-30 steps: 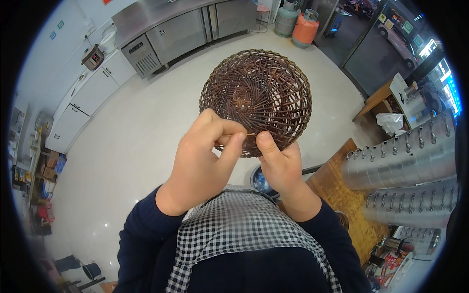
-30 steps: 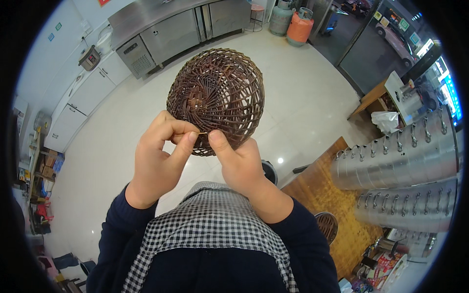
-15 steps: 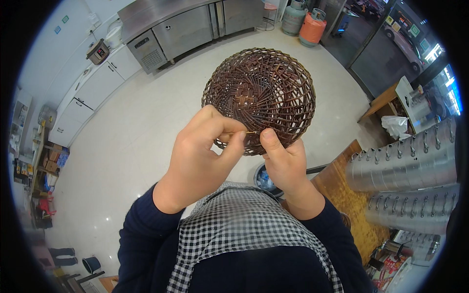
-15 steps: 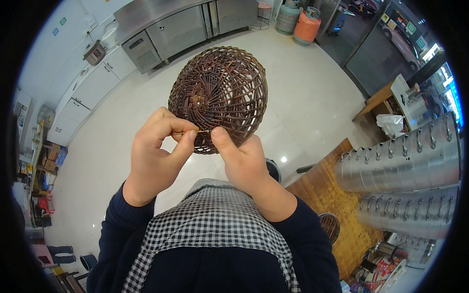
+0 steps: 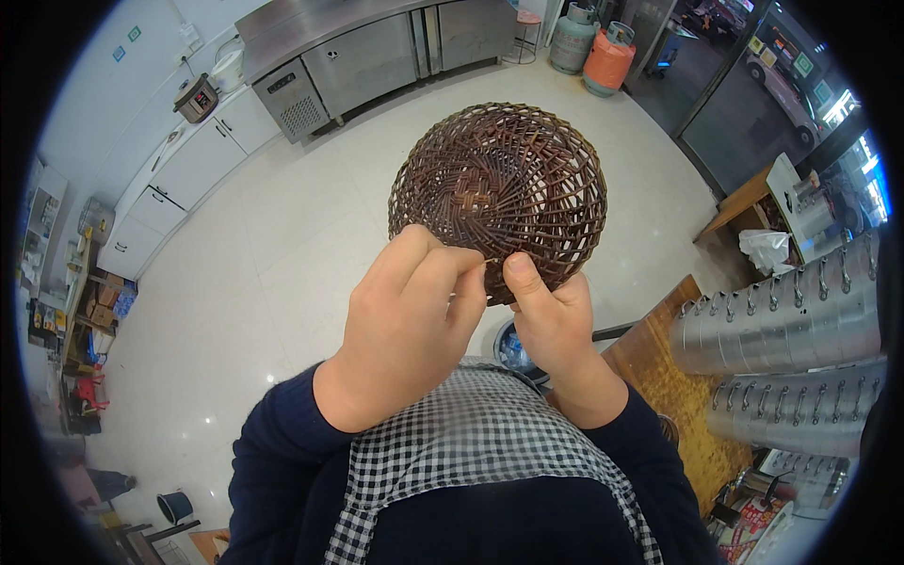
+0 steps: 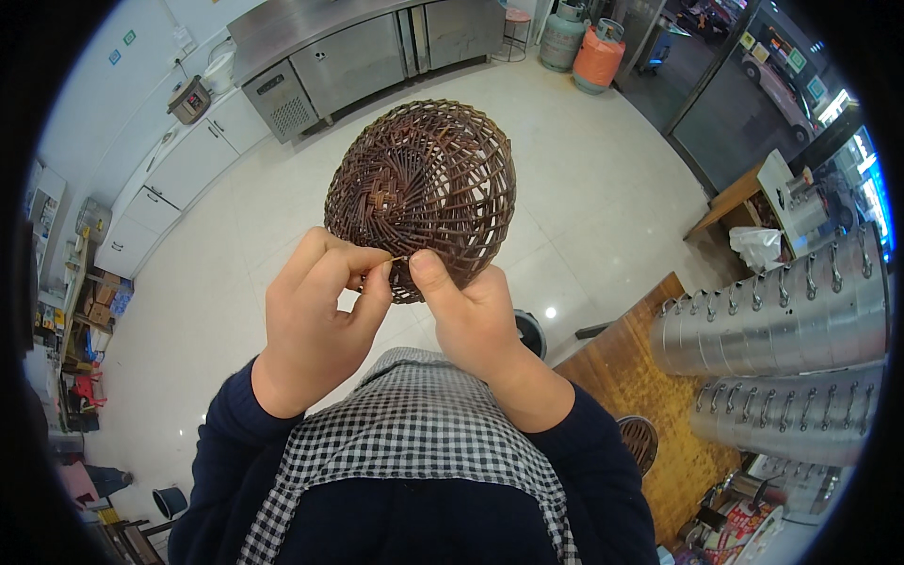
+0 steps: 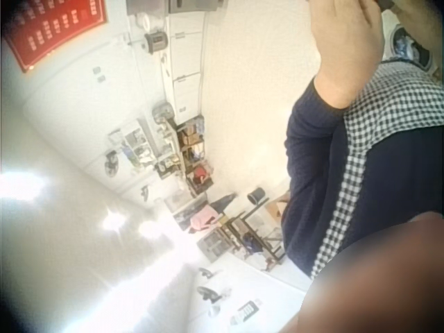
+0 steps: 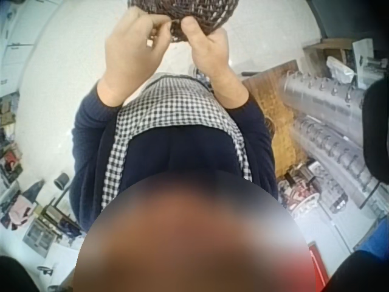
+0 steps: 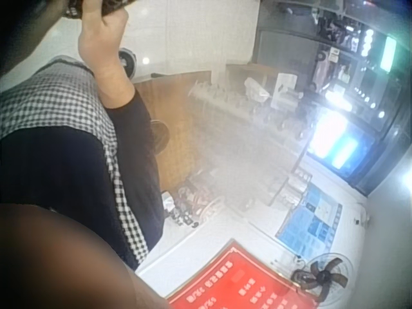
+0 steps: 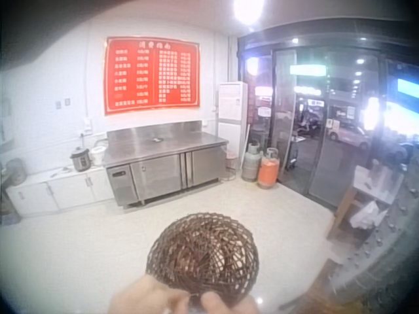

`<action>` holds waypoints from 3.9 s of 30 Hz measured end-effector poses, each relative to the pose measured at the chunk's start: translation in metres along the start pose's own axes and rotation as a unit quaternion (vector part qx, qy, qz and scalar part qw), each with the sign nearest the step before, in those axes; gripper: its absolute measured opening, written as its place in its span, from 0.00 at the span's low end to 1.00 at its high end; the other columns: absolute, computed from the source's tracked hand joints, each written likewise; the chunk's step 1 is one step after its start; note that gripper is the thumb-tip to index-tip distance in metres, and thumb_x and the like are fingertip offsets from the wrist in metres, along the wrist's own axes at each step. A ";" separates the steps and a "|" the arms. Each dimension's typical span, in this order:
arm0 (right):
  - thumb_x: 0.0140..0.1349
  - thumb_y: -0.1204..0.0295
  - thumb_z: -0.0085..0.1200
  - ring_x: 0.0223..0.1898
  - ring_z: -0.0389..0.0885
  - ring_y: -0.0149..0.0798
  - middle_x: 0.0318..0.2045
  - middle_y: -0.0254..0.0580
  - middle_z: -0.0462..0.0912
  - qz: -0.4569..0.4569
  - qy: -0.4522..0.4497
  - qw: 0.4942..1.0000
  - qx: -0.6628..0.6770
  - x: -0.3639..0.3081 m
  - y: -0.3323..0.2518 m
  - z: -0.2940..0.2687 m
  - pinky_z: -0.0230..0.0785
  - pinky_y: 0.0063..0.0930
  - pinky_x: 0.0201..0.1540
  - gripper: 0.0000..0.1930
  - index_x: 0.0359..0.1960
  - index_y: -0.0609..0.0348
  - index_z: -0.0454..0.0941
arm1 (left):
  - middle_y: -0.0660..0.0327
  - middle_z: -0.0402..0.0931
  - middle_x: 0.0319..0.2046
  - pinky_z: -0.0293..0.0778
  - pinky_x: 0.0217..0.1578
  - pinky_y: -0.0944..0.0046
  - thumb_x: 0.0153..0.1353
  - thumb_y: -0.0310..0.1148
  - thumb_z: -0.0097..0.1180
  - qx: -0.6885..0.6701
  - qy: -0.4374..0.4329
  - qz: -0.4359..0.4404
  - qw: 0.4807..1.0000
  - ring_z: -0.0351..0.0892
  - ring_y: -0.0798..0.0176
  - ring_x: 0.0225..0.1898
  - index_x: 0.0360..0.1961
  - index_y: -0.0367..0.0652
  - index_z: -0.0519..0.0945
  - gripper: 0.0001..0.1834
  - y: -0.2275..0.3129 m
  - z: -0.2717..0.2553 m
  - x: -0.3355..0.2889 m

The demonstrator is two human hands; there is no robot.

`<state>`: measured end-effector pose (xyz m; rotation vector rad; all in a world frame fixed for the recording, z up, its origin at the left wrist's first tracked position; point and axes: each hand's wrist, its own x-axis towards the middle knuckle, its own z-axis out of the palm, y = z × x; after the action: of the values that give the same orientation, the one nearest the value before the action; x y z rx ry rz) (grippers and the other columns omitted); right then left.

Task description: The person repairs a woven basket by hand, repeatedly adjusting and tucking the edges. They then place the basket on a table, open a refrigerator, and pack items into a plastic bag.

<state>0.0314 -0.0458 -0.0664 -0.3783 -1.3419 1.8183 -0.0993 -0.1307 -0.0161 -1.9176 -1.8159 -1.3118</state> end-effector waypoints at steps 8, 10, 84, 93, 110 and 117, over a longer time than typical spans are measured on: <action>0.73 0.67 0.49 0.40 0.75 0.24 0.40 0.32 0.82 0.002 -0.004 1.000 0.020 0.002 0.002 -0.001 0.70 0.22 0.43 0.14 0.47 0.67 0.80 | 0.60 0.72 0.26 0.71 0.24 0.66 0.53 0.20 0.63 -0.105 -0.019 -0.067 0.992 0.74 0.66 0.22 0.32 0.38 0.80 0.05 -0.007 -0.003 0.001; 0.73 0.67 0.49 0.40 0.75 0.24 0.40 0.32 0.82 0.005 -0.005 1.000 0.022 0.002 0.002 -0.003 0.69 0.22 0.43 0.14 0.48 0.67 0.80 | 0.61 0.72 0.25 0.70 0.24 0.67 0.54 0.21 0.63 -0.120 -0.020 -0.101 0.987 0.73 0.68 0.22 0.31 0.37 0.81 0.04 -0.005 0.001 0.000; 0.73 0.66 0.50 0.46 0.77 0.27 0.45 0.37 0.83 -0.024 -0.092 0.995 0.023 0.023 0.008 -0.017 0.71 0.25 0.49 0.16 0.51 0.67 0.79 | 0.57 0.73 0.30 0.72 0.27 0.64 0.45 0.16 0.64 0.063 0.079 0.037 0.994 0.74 0.58 0.29 0.34 0.37 0.80 0.13 -0.004 0.017 -0.003; 0.72 0.65 0.51 0.48 0.77 0.28 0.47 0.37 0.82 0.034 -0.111 0.990 0.073 0.024 0.011 -0.010 0.70 0.26 0.51 0.17 0.52 0.67 0.78 | 0.60 0.73 0.31 0.72 0.31 0.68 0.53 0.18 0.63 -0.085 0.047 -0.062 0.993 0.74 0.66 0.31 0.36 0.38 0.82 0.09 -0.015 -0.001 -0.003; 0.75 0.64 0.44 0.54 0.79 0.42 0.56 0.47 0.76 -0.053 -0.104 0.978 0.172 0.041 0.007 0.030 0.75 0.38 0.54 0.21 0.63 0.65 0.64 | 0.62 0.67 0.30 0.70 0.37 0.61 0.41 0.17 0.63 0.013 0.045 0.052 0.998 0.71 0.57 0.35 0.40 0.44 0.85 0.21 -0.024 -0.036 -0.006; 0.75 0.66 0.43 0.57 0.77 0.44 0.58 0.48 0.74 -0.089 -0.109 0.979 0.146 0.040 0.006 0.024 0.75 0.43 0.57 0.21 0.64 0.64 0.63 | 0.66 0.69 0.29 0.63 0.33 0.61 0.43 0.18 0.61 0.031 -0.051 0.086 0.994 0.71 0.60 0.34 0.39 0.44 0.81 0.19 -0.020 -0.037 -0.008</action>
<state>-0.0111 -0.0316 -0.0535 0.0984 -1.1836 1.9076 -0.1325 -0.1562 -0.0085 -2.0886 -1.6705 -1.1081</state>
